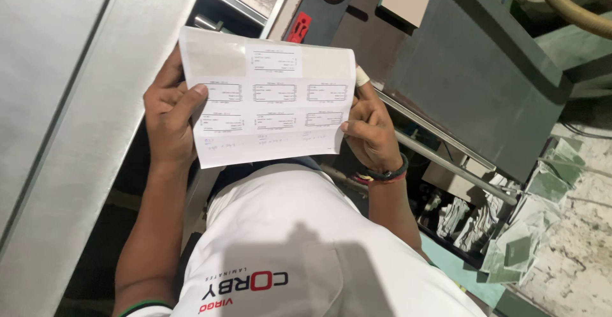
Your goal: The person applies small rectangular labels to a large flat panel using a printed sheet as a guide. They peel labels from the sheet and press them onto the panel surface at several locations while another person assists by holding the panel.
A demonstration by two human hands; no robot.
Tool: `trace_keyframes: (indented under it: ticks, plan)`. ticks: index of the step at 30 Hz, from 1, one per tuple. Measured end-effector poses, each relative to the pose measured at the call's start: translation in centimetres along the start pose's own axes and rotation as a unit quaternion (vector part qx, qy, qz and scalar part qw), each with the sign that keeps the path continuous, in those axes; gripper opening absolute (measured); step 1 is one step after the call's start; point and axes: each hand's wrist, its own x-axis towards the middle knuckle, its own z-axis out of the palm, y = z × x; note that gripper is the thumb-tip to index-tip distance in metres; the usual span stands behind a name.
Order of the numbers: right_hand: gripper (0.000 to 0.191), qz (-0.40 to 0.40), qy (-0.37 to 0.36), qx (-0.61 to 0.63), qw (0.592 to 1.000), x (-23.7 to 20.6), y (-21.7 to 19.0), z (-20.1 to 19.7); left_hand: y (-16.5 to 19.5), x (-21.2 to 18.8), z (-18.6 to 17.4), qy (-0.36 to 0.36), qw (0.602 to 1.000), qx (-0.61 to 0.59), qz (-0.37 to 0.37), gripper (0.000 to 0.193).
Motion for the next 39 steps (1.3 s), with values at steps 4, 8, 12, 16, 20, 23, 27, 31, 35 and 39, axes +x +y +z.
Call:
trace_keyframes:
  ticks: [4,8,12,16,20,23,27,31,35,39]
  plan:
    - [0.100,0.008,0.012,-0.007,1.000,0.4,-0.3,0.6,-0.1,0.1,0.0,-0.009,1.000,0.006,0.000,0.052]
    - [0.098,0.005,0.018,-0.024,1.000,0.3,-0.1,0.1,-0.3,0.1,-0.1,-0.006,1.000,0.001,-0.002,0.050]
    - [0.098,0.004,0.019,-0.027,0.999,0.1,0.6,-1.0,-0.6,0.0,-0.3,-0.001,1.000,-0.001,-0.006,0.049]
    - [0.093,-0.012,-0.010,-0.024,1.000,-0.1,1.1,-1.9,-0.8,0.1,-0.5,-0.008,1.000,0.008,0.010,0.035]
    - [0.097,-0.003,0.008,-0.034,0.999,0.0,0.9,-1.6,-0.7,0.2,-0.4,0.010,0.999,0.035,0.020,0.021]
    - [0.097,0.004,0.019,-0.030,0.999,0.3,0.5,-0.7,-0.4,0.1,-0.2,-0.003,1.000,0.018,0.015,0.036]
    - [0.099,0.012,0.033,-0.032,0.999,0.5,0.0,0.2,-0.2,0.0,-0.1,0.019,0.999,-0.004,-0.039,0.048]
    - [0.099,0.005,0.021,-0.046,0.999,0.5,-0.1,0.3,-0.4,0.0,-0.4,-0.004,1.000,0.014,0.005,0.039]
    - [0.099,-0.001,0.016,-0.043,0.999,0.4,0.1,0.0,-0.6,0.0,-0.5,-0.015,0.999,0.023,0.017,0.035]
    - [0.099,0.005,0.030,-0.023,0.999,0.5,0.0,0.2,-0.5,-0.1,-0.3,-0.004,1.000,-0.006,0.000,0.042]
